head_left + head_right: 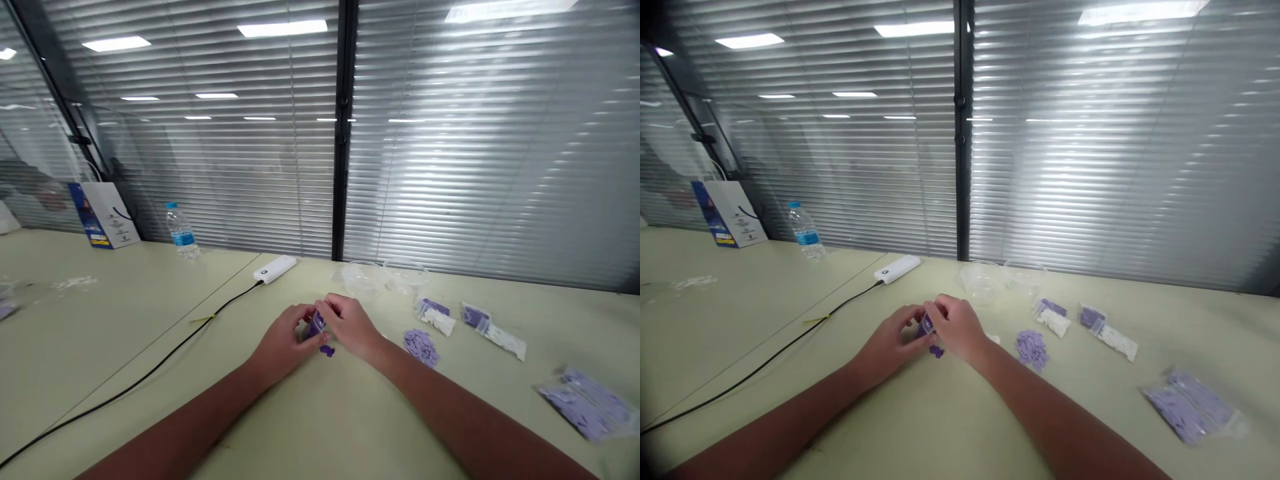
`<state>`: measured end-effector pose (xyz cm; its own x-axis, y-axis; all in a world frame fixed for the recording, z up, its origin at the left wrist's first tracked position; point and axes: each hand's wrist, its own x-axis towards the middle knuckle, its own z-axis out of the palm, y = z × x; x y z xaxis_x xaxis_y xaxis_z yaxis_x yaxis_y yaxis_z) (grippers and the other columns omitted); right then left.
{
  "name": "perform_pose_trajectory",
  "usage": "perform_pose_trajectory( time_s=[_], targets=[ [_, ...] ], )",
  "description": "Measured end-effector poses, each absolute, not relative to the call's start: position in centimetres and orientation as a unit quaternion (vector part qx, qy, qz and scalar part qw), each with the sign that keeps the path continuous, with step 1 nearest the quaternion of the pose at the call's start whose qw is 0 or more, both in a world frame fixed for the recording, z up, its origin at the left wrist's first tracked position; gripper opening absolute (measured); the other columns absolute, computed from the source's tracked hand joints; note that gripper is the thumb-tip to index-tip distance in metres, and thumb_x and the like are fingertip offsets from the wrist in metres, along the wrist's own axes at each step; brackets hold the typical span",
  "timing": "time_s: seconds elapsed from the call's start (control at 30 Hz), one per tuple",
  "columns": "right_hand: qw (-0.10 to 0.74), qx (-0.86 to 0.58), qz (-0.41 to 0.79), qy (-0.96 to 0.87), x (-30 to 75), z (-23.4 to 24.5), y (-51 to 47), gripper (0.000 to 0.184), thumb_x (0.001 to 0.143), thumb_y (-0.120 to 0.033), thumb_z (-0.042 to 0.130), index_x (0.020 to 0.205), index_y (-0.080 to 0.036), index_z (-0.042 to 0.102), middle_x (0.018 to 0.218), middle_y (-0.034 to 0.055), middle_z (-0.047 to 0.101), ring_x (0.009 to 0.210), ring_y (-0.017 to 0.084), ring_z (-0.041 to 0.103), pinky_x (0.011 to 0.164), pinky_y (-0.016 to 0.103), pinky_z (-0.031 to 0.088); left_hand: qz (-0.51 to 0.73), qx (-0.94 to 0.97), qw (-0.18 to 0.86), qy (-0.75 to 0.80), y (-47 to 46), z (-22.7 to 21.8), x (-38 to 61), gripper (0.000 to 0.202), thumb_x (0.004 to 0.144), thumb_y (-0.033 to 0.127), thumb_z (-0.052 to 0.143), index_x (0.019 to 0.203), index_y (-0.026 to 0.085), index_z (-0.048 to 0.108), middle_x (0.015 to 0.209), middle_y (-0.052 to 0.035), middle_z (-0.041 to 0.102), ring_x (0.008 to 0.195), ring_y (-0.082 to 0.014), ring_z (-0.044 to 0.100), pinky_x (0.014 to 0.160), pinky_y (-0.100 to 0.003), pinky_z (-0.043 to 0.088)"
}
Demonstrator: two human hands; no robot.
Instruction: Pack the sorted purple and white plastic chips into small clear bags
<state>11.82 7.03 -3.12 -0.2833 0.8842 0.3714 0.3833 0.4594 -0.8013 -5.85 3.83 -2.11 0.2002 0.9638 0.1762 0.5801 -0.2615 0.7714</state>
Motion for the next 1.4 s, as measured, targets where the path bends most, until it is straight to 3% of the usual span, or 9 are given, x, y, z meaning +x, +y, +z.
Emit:
perform_pose_trajectory(
  time_s=[0.13,0.43,0.57,0.73,0.87,1.0,1.13,1.27,1.4],
  targets=[
    [0.446,-0.408,0.349,-0.716,12.0,-3.0,7.3,0.043,0.097,-0.048,0.053,0.067,-0.018,0.042,0.061,-0.0044,0.039,0.059,0.011,0.039,0.056,0.023,0.032,0.331,0.719,0.288,0.538,3.9,-2.1,-5.9,0.042,0.075,0.056,0.078,0.111,0.037,0.068,0.110,0.0029,0.070,0.104,-0.0154,0.060,0.090,-0.022,0.043],
    [0.446,-0.372,0.456,-0.674,12.3,-2.8,7.8,0.037,0.081,-0.049,0.074,0.080,-0.015,0.059,0.065,-0.0025,0.055,0.057,0.010,0.045,0.054,0.023,0.035,0.332,0.725,0.289,0.530,4.0,-2.1,-5.9,0.036,0.076,0.053,0.078,0.104,0.033,0.070,0.104,0.0032,0.071,0.101,-0.0137,0.061,0.087,-0.020,0.044],
    [0.455,-0.373,0.447,-0.674,12.5,-2.6,8.0,0.042,0.087,-0.055,0.068,0.079,-0.014,0.064,0.066,-0.0007,0.056,0.058,0.010,0.045,0.056,0.024,0.036,0.335,0.720,0.296,0.531,4.0,-2.1,-5.9,0.041,0.074,0.054,0.079,0.108,0.033,0.070,0.105,0.0030,0.070,0.100,-0.0133,0.060,0.088,-0.021,0.045],
    [0.453,-0.390,0.409,-0.689,12.8,-2.6,8.1,0.062,0.102,-0.060,0.039,0.076,-0.013,0.069,0.059,0.0015,0.055,0.055,0.012,0.049,0.058,0.026,0.039,0.339,0.707,0.312,0.536,3.9,-1.9,-6.0,0.040,0.076,0.055,0.077,0.112,0.038,0.069,0.106,0.0063,0.069,0.097,-0.0099,0.061,0.083,-0.017,0.044],
    [0.454,-0.383,0.330,-0.734,13.3,-2.2,7.6,0.055,0.103,-0.050,0.042,0.070,-0.014,0.067,0.066,0.0033,0.061,0.060,0.013,0.052,0.061,0.027,0.040,0.344,0.698,0.323,0.539,4.0,-2.0,-6.1,0.042,0.076,0.057,0.076,0.114,0.040,0.068,0.104,0.0066,0.069,0.094,-0.0087,0.060,0.076,-0.015,0.043],
    [0.424,-0.346,0.219,-0.808,14.1,-1.7,7.1,0.023,0.092,-0.027,0.059,0.097,-0.023,0.080,0.081,0.0010,0.067,0.070,0.014,0.055,0.068,0.028,0.038,0.356,0.692,0.324,0.538,4.1,-2.0,-6.1,0.041,0.076,0.056,0.076,0.112,0.037,0.069,0.102,0.0061,0.070,0.092,-0.0084,0.061,0.075,-0.014,0.044],
    [0.394,-0.338,0.149,-0.842,14.4,-1.9,7.2,0.037,0.082,-0.017,0.061,0.114,-0.026,0.079,0.088,0.0013,0.066,0.074,0.015,0.054,0.072,0.030,0.036,0.375,0.681,0.314,0.546,4.4,-1.9,-6.3,0.040,0.077,0.058,0.075,0.110,0.036,0.069,0.102,0.0057,0.071,0.091,-0.0088,0.061,0.073,-0.015,0.044],
    [0.363,-0.364,0.145,-0.845,14.7,-1.6,7.5,0.035,0.088,-0.018,0.055,0.117,-0.021,0.075,0.095,0.0042,0.066,0.076,0.015,0.054,0.075,0.032,0.038,0.403,0.654,0.289,0.572,5.1,-2.0,-6.8,0.041,0.076,0.058,0.075,0.111,0.038,0.068,0.106,0.0076,0.072,0.096,-0.0091,0.062,0.083,-0.017,0.043],
    [0.252,-0.344,0.203,-0.881,16.2,-1.2,8.0,0.031,0.086,-0.035,0.070,0.116,-0.033,0.075,0.096,0.0028,0.065,0.094,0.021,0.058,0.080,0.031,0.043,0.424,0.620,0.280,0.598,5.9,-2.4,-7.4,0.042,0.078,0.066,0.068,0.110,0.038,0.068,0.106,0.0089,0.074,0.091,-0.0080,0.061,0.083,-0.018,0.042]
  ],
)
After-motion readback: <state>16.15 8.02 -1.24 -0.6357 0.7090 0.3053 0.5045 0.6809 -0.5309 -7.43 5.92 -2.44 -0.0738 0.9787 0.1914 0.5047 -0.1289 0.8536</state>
